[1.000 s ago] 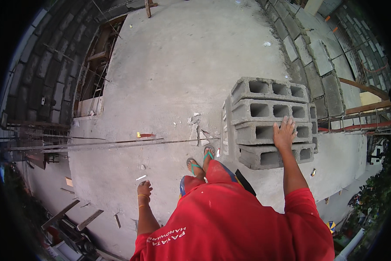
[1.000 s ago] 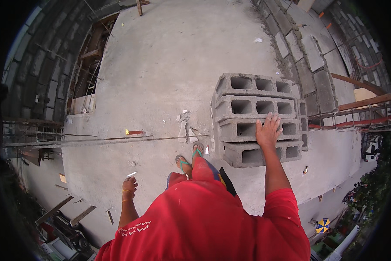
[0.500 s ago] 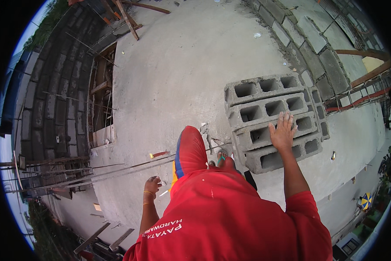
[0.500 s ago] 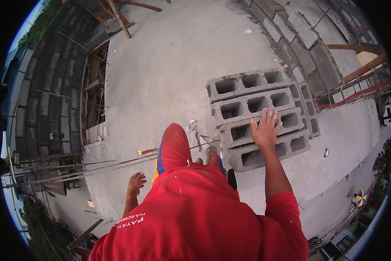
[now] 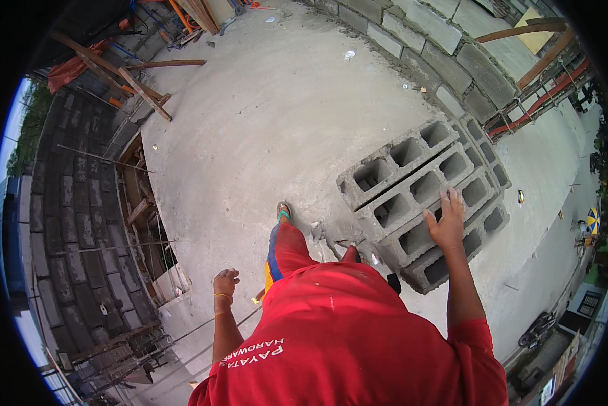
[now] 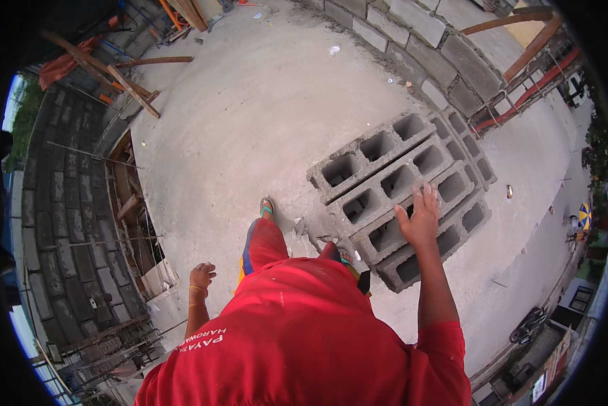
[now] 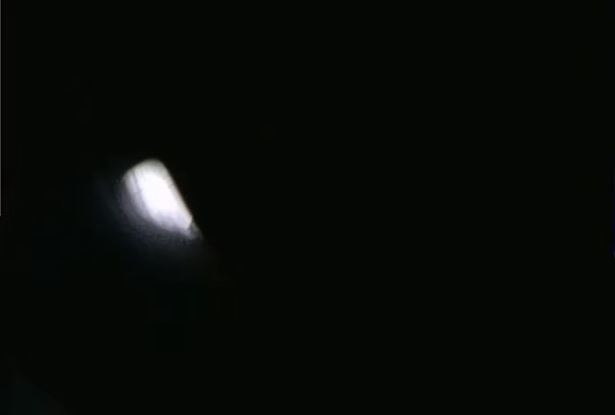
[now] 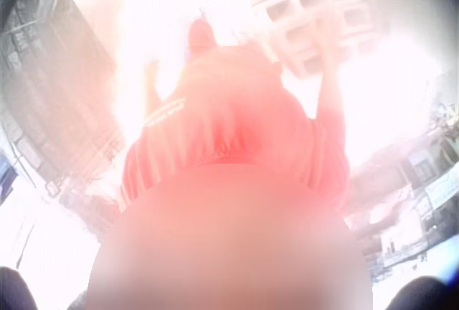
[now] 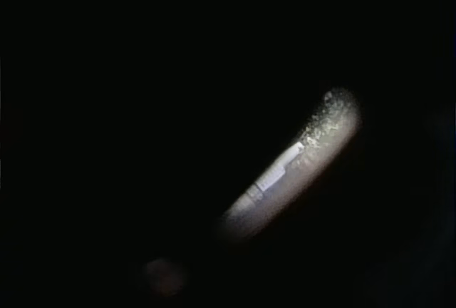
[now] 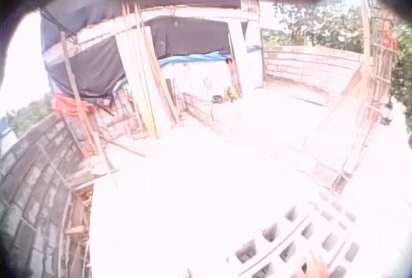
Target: The person repeatedly picks up concrete hollow blocks from a pile and stacks them on a growing stack on the rooftop. The person also carries two blocks at once and places them on a partially built wall.
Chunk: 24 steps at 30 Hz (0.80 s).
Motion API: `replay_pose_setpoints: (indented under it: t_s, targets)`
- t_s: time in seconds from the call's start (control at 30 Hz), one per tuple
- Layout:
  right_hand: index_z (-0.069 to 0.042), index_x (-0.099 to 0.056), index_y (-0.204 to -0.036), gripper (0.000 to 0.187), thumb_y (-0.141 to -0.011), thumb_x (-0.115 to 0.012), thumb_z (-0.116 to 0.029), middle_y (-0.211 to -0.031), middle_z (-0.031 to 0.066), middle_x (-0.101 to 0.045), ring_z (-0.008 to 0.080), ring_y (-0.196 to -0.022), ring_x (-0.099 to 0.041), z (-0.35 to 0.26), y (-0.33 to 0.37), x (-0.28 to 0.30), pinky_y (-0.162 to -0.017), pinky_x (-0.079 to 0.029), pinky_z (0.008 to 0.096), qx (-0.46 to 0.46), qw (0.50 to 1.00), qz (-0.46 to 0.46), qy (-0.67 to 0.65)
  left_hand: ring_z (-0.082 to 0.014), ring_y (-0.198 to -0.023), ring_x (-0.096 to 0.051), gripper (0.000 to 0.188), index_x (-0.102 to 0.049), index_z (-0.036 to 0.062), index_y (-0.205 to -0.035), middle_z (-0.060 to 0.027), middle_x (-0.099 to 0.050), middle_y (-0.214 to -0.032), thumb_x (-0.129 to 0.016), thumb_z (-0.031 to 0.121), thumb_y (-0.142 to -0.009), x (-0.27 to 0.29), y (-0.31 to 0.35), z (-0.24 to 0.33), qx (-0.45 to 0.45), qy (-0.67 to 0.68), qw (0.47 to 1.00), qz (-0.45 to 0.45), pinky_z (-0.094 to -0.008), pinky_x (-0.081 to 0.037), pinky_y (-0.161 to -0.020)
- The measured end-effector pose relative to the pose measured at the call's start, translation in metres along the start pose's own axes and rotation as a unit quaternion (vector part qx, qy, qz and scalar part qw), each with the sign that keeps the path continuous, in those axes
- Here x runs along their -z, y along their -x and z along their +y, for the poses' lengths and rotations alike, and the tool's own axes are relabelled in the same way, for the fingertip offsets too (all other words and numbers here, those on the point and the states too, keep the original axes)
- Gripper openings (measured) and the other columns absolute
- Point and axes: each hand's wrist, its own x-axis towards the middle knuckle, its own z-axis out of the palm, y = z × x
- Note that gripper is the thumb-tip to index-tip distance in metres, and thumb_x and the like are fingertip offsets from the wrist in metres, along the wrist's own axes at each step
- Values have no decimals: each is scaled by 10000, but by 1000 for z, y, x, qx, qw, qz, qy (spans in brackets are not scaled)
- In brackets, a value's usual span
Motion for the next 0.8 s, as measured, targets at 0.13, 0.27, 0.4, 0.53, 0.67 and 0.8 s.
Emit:
replay_pose_setpoints:
  t_s: [0.13, 0.27, 0.4, 0.53, 0.67, 0.8]
  targets:
    - [-4, -660, -1143, 369, -909, -687, -289, -1185, 185, -648, 311, -1093, -632, -92, 18, -8, -920, -494, 417, -65, 963, 72, -251, -205, -846, -669, 470, -672, 44, -1093, -76, -728, -1054, -534, 474, -965, 27, -93, -9, 139, -111, 982, -69, -354, -451, -640]
    - [-4, -676, -1062, 398, -988, -610, -390, -1041, 89, -697, 195, -906, -672, -210, 14, -52, -755, -504, 323, -340, 769, -199, -503, -233, -904, -656, 460, -606, 78, -1197, -77, -692, -1126, -506, 468, -974, 81, -188, 17, 157, -218, 943, -197, -400, -445, -691]
    - [-51, -325, -1503, 892, -911, -553, -678, -1480, 231, -400, 346, -1315, -464, -274, -10, -85, -1053, -388, 492, -514, 566, -127, -632, -254, -979, -639, 475, -524, 111, -1309, -75, -647, -1208, -495, 445, -972, 137, -283, 88, 133, -218, 950, -178, -442, -439, -777]
    - [-143, -25, -1613, 1140, -834, -507, -821, -1641, 270, -14, 423, -1505, -143, -294, -50, -105, -1164, -170, 633, -543, 405, 69, -732, -274, -1054, -622, 531, -442, 144, -1420, -73, -602, -1291, -484, 423, -970, 182, -366, 184, 82, -143, 985, -48, -484, -434, -863]
    - [-157, -58, -1613, 1103, -845, -505, -809, -1661, 213, -3, 425, -1503, -149, -296, -76, -116, -1142, -179, 668, -554, 375, 140, -730, -284, -1108, -606, 586, -412, 154, -1470, -78, -580, -1333, -497, 431, -960, 174, -405, 279, 6, -116, 989, -89, -500, -426, -910]
    - [-134, -106, -1607, 1062, -865, -540, -758, -1672, 158, -79, 407, -1501, -166, -290, -100, -136, -1141, -180, 668, -567, 323, 195, -732, -279, -1072, -614, 566, -438, 138, -1449, -88, -585, -1331, -495, 432, -968, 120, -403, 324, -39, -208, 962, -173, -485, -432, -860]
